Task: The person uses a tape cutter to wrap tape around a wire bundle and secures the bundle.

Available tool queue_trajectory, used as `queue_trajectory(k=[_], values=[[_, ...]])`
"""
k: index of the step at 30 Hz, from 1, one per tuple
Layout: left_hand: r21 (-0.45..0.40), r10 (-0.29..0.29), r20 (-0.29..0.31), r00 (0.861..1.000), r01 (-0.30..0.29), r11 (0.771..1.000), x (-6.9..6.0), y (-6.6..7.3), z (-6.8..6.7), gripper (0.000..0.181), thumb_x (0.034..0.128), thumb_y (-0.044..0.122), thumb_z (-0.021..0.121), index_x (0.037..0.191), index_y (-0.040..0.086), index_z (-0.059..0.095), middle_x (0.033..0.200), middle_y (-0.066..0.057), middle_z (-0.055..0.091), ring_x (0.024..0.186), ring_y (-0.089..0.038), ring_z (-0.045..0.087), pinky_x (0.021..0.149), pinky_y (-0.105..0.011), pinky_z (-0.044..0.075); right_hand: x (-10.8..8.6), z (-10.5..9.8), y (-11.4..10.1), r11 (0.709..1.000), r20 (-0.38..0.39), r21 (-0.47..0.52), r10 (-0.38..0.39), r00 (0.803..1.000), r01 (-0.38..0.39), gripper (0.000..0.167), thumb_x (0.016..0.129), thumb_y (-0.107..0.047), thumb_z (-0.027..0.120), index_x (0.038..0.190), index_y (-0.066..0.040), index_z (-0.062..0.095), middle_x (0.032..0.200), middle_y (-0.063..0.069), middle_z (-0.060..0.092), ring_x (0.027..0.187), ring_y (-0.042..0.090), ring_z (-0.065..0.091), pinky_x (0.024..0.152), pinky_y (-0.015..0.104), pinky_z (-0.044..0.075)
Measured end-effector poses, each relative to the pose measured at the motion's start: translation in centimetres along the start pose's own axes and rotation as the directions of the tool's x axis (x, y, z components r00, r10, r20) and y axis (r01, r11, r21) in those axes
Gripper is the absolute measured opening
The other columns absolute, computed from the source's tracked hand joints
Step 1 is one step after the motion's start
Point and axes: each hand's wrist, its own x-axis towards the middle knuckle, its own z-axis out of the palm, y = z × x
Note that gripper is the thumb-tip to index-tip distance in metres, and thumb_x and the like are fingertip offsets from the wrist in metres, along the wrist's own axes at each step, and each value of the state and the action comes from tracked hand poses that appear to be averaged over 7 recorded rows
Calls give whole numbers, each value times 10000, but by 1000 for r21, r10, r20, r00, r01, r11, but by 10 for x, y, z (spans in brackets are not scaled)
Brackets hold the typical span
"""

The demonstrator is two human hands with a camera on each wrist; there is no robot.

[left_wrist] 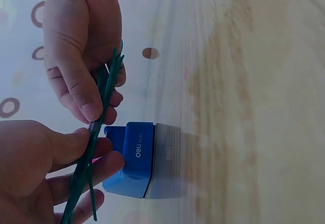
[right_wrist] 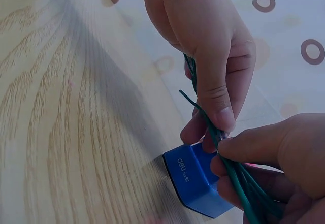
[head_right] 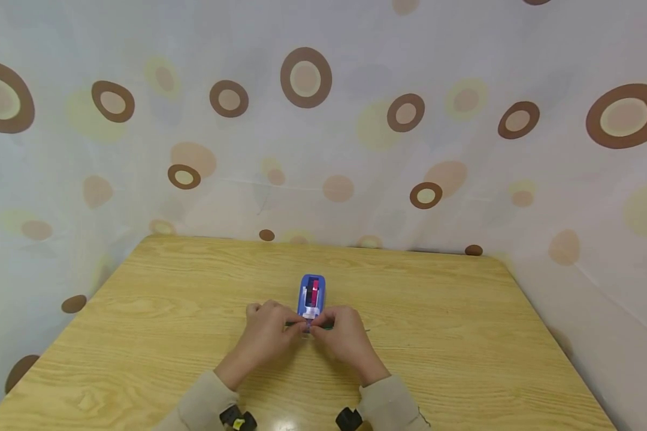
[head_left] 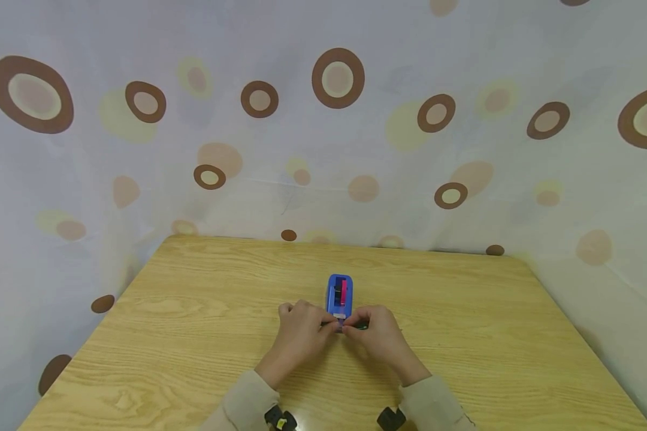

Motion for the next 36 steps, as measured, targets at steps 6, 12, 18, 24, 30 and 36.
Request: queue_trajectory(k=[6, 12, 18, 24, 30, 36], values=[[26, 20, -7, 1000, -20, 999, -1, 1, 0, 176, 938, 323, 686, 956, 200, 810, 883, 84, 732, 1060, -240, 553, 901, -588, 278, 0, 0, -2, 1000, -8, -21, 1, 1000, -1, 52, 850, -73, 780, 809, -82, 749, 820, -49, 689, 789, 127, 581, 699, 302, 493], [2, 2, 2, 1000, -2, 1000, -1, 2, 0, 161, 930, 315, 699, 928, 200, 812, 877, 72, 727, 1032, -232, 537, 892, -580, 273, 1, -1, -3, 999, -20, -40, -16, 1000, 15, 67, 841, -51, 780, 796, -93, 754, 805, -60, 693, 795, 121, 603, 706, 299, 507], [-24, -29, 16, 999, 29, 999, 0, 2, 1, 158, 919, 321, 710, 931, 201, 812, 894, 61, 730, 1021, -235, 524, 892, -587, 271, 1, -2, -2, 999, -28, -40, -31, 999, 29, 73, 820, -37, 793, 783, -92, 762, 799, -58, 701, 803, 120, 621, 720, 313, 518], [-37, -34, 8, 999, 35, 999, 1, 1, 2, 135, 904, 304, 730, 920, 199, 813, 889, 65, 727, 1042, -235, 516, 914, -606, 262, 1, 0, -2, 999, -44, -49, -24, 999, 22, 89, 805, -28, 803, 794, -108, 766, 835, -43, 713, 845, 132, 632, 790, 395, 531], [-23, -36, -4, 999, 36, 999, 2, 0, 5, 133, 893, 320, 742, 914, 211, 815, 892, 72, 723, 1047, -227, 509, 932, -627, 251, 2, 0, 0, 999, -27, -42, -6, 1000, 4, 67, 825, -61, 797, 853, -116, 773, 889, -31, 721, 898, 163, 650, 839, 430, 528], [-1, -29, -29, 999, 29, 1000, 2, 0, 5, 118, 877, 323, 759, 903, 223, 815, 896, 67, 727, 1058, -230, 512, 931, -631, 256, 1, -2, 0, 999, 16, -36, 18, 1000, -17, 60, 861, -71, 761, 905, -110, 774, 945, -9, 722, 947, 191, 657, 866, 442, 520]])
